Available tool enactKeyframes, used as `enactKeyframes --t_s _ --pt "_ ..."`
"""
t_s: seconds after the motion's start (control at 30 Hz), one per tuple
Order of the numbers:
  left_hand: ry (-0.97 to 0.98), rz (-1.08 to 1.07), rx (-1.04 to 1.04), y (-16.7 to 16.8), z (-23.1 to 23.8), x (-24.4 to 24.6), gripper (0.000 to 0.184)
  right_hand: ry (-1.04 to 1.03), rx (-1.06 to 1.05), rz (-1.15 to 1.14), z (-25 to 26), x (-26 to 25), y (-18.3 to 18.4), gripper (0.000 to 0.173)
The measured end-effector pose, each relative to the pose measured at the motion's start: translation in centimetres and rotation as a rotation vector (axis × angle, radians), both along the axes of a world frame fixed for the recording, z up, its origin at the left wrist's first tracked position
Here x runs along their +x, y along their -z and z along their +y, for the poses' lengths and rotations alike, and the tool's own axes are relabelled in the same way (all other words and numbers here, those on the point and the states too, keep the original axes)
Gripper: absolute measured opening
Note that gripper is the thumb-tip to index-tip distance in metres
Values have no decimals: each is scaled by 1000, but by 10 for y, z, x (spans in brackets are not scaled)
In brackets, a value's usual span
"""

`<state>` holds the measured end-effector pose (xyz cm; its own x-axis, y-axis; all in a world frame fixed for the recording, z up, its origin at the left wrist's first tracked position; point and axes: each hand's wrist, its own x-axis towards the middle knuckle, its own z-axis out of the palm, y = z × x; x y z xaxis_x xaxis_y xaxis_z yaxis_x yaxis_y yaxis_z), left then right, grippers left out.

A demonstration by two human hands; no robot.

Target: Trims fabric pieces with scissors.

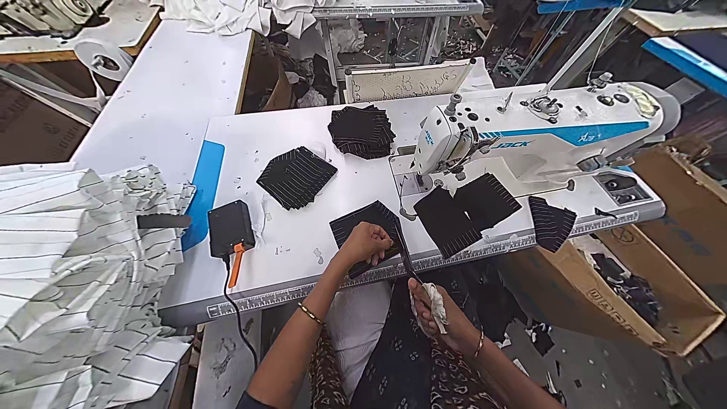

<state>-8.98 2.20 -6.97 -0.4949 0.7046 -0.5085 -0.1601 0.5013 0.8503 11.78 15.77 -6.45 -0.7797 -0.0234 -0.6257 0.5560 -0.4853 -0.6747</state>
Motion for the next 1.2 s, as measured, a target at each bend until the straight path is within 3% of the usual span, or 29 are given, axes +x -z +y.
enactKeyframes --t_s 0.27,0.4,0.47,0.57,0.83,1.2 --pt "171 74 -73 -10 -7 -6 14 8 -29 34 2 16 -3 39" --pt "-233 42 56 -6 1 5 29 8 0 23 -5 22 -4 37" --pt "-399 14 115 -1 9 9 23 -4 19 9 -8 23 -4 36" --pt "-484 -14 166 2 17 11 17 -13 59 -11 -8 23 -5 36" --pt "-363 -78 178 -2 11 7 16 -95 9 60 8 30 5 32" --pt "-282 -118 186 0 8 2 15 -112 184 29 15 17 3 33"
